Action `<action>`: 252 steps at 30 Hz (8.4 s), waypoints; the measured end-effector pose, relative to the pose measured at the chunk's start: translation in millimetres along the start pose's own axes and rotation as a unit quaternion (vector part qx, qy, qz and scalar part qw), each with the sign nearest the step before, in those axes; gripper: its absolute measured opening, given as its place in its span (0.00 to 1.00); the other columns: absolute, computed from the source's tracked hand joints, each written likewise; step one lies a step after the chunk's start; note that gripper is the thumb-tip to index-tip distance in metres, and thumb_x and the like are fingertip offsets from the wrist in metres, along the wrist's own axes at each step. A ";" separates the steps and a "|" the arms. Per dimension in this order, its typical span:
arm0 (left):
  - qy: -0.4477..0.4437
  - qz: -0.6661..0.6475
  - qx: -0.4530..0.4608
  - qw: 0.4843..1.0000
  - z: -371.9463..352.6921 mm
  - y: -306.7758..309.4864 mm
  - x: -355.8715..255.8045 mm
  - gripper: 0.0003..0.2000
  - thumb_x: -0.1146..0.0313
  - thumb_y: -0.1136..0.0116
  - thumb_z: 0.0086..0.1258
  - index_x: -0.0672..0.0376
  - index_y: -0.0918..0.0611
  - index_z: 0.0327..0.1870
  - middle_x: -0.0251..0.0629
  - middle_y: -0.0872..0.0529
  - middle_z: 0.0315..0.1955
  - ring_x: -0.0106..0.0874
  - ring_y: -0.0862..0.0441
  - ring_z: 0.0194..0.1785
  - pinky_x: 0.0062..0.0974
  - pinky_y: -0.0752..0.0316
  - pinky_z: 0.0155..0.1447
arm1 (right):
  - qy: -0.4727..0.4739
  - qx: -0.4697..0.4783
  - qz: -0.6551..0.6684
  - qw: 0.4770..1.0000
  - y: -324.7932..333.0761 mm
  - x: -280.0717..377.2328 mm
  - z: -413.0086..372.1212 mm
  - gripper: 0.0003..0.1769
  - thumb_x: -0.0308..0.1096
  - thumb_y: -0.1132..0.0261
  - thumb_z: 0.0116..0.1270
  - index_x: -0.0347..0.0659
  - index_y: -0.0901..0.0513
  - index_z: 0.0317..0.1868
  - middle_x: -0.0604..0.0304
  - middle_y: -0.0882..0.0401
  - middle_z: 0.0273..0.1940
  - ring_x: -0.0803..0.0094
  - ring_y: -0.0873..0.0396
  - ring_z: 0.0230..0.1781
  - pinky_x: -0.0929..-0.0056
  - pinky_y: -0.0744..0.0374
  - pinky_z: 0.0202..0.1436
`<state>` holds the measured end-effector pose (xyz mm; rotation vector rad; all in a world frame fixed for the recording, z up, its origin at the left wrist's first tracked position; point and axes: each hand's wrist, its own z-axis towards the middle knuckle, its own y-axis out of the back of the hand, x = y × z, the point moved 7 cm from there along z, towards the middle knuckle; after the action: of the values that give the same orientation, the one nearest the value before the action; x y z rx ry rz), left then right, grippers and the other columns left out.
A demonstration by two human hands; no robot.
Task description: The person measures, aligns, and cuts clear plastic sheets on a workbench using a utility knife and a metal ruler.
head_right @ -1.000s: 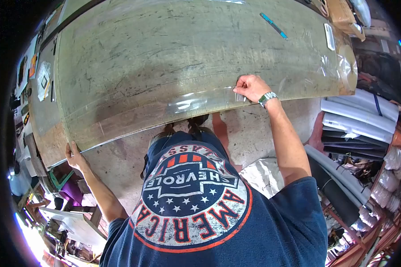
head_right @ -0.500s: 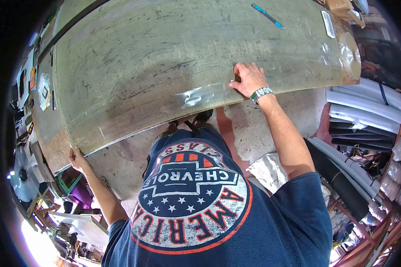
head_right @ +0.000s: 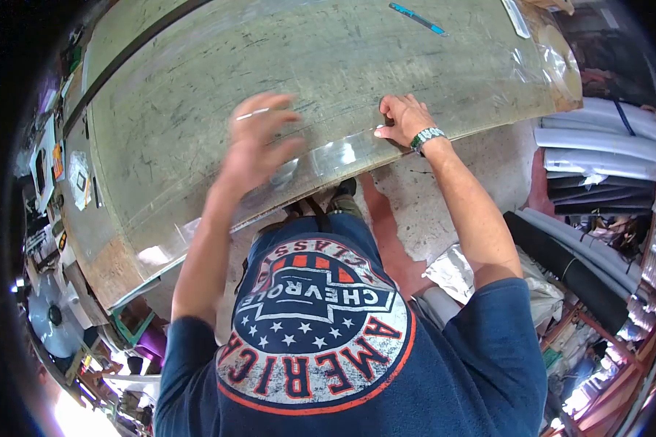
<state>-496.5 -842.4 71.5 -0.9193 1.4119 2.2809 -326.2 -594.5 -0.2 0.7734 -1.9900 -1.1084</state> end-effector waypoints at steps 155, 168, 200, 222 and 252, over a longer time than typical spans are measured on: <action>-0.089 0.027 0.418 0.903 74.3 -155.1 -2.8 0.30 0.72 0.23 0.50 0.36 0.10 0.59 0.31 0.47 0.86 0.45 0.62 0.89 0.55 0.63 0.89 | -0.021 -0.092 0.315 0.945 -23.0 24.8 -150.9 0.19 0.39 0.42 0.83 0.33 0.17 0.61 0.57 0.11 0.35 0.75 0.16 0.32 0.74 0.19 0.39; -0.047 0.034 0.256 0.965 68.5 -126.6 21.7 0.24 0.72 0.24 0.59 0.45 0.11 0.59 0.37 0.35 0.81 0.44 0.45 0.86 0.49 0.47 0.86 | 0.121 -0.290 -0.078 0.946 13.0 -44.2 -7.7 0.30 0.24 0.39 0.71 0.55 0.21 0.72 0.53 0.20 0.56 0.53 0.23 0.58 0.53 0.26 0.60; 0.365 -0.623 0.021 0.691 -53.4 42.0 83.5 0.08 0.73 0.30 0.72 0.66 0.15 0.47 0.37 0.12 0.33 0.26 0.14 0.34 0.24 0.20 0.38 | 0.011 -0.175 0.548 0.818 165.8 58.2 263.8 0.10 0.40 0.25 0.70 0.43 0.13 0.40 0.64 0.14 0.31 0.79 0.22 0.23 0.76 0.29 0.24; 0.304 0.300 -0.277 0.861 -3.9 265.3 355.0 0.13 0.63 0.27 0.69 0.60 0.15 0.45 0.39 0.13 0.46 0.38 0.18 0.48 0.37 0.27 0.56 | -0.047 -0.381 0.378 0.843 117.4 -37.4 356.5 0.15 0.39 0.22 0.68 0.35 0.09 0.43 0.62 0.10 0.38 0.76 0.16 0.39 0.73 0.19 0.49; 0.385 0.017 -0.413 0.825 -12.7 287.7 364.9 0.14 0.75 0.25 0.64 0.63 0.17 0.47 0.29 0.15 0.32 0.18 0.22 0.37 0.21 0.23 0.41 | -0.068 -0.297 0.387 0.870 132.7 -41.7 354.0 0.14 0.38 0.23 0.70 0.36 0.09 0.48 0.67 0.12 0.38 0.81 0.19 0.38 0.78 0.22 0.45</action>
<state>-925.4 -1015.3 24.0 -2.2775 0.5170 2.6921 -611.1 -344.0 -27.5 -0.4170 -1.6447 -1.1642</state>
